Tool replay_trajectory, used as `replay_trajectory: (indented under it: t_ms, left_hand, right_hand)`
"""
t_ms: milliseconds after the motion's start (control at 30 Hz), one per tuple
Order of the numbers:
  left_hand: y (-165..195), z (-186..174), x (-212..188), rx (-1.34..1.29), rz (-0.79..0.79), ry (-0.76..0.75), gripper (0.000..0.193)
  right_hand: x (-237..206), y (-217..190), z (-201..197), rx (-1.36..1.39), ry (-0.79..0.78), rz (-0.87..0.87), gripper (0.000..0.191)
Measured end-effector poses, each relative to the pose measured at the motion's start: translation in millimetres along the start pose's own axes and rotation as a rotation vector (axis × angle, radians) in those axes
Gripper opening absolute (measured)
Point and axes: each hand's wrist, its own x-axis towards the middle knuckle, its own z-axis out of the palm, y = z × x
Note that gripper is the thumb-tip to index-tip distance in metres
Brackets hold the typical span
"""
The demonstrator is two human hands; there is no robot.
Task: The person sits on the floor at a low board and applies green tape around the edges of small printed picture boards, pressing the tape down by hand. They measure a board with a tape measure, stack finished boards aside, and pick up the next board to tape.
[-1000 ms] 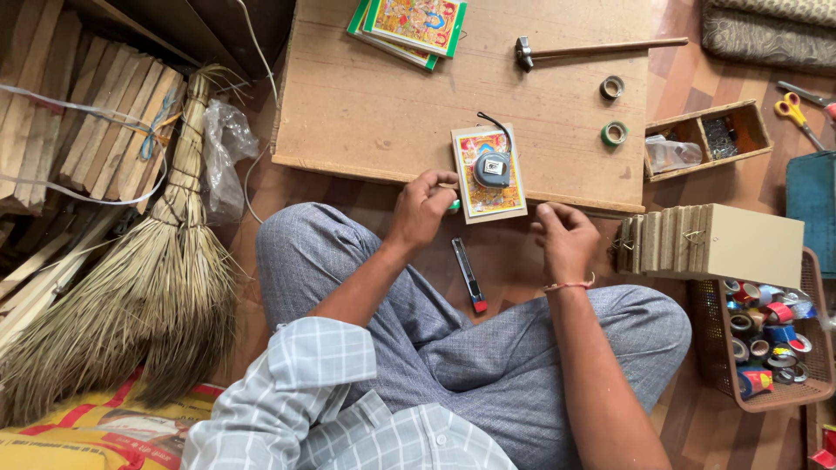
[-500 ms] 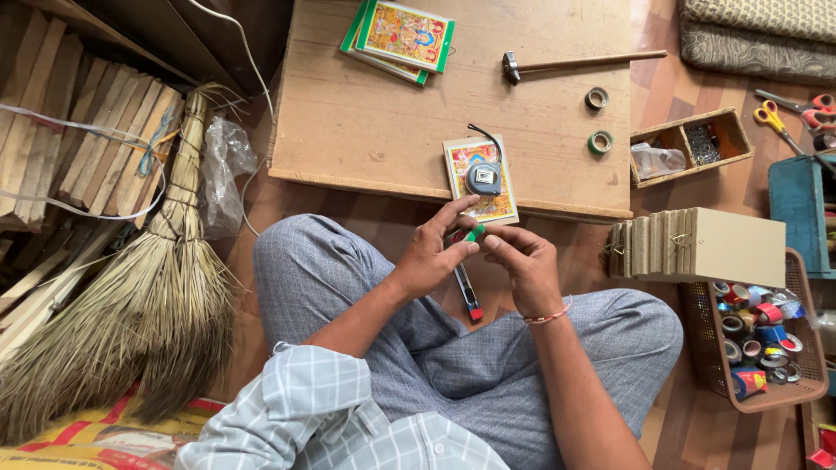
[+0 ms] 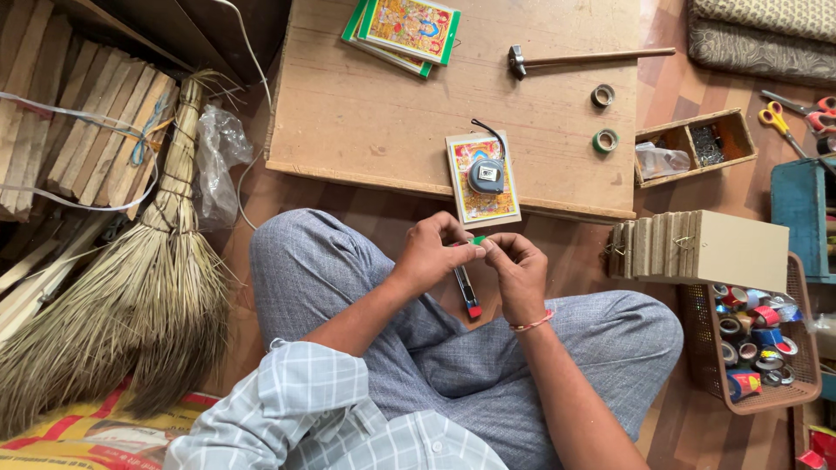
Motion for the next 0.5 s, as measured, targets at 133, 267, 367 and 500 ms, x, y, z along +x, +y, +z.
replay_trajectory:
  t_ms: [133,267,367,500]
  left_hand:
    - [-3.4,-1.8,1.1,-0.012,-0.051,-0.063,0.032]
    - [-8.5,-4.4,7.7,0.144,0.161,0.066,0.035]
    - [-13.6,-7.3,15.8,0.233,0.127,0.153,0.037]
    - [-16.2,-5.3,23.5,0.283,0.003,0.185,0.039]
  right_hand:
    - [3.4,8.9,-5.2,0.012,-0.001,0.018,0.009]
    - [19.8,17.3,-24.6,-0.01,0.2,-0.074,0.009]
    - [39.6,23.0,-38.3,-0.033,0.301,-0.081,0.011]
    - [53.6,29.6,-39.4,0.011,0.305,0.019,0.01]
